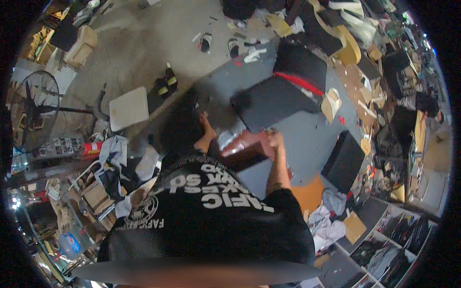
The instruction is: The person sits on a table and uses a staple gun to attach black fabric to a cushion block. They then stand, briefly inspect a slide sandal, and return to the table to place the cushion into a grey fabric cover.
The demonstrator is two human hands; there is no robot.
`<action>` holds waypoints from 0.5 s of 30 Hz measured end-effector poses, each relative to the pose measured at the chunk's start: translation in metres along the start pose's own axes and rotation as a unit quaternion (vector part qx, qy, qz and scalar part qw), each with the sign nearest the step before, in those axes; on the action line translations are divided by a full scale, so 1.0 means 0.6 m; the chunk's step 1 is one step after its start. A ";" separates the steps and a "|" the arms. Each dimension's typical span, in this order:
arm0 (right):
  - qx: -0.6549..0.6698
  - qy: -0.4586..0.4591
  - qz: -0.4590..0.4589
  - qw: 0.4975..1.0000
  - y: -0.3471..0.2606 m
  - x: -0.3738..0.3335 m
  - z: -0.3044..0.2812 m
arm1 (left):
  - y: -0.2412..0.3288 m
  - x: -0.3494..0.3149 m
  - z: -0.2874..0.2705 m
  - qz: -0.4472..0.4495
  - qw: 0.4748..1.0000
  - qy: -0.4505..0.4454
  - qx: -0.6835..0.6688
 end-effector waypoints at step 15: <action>-0.179 -0.263 -0.213 0.924 -0.534 0.439 0.338 | 0.170 0.114 -0.517 -0.032 0.848 0.166 -0.502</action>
Point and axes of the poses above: each hand's wrist, its own x-axis towards the middle knuckle, its own z-axis out of the palm, y = z × x, the point moved 4 cm from there along x, towards the middle knuckle, and after that the axes turned 9 degrees about x, right-handed, at the moved point
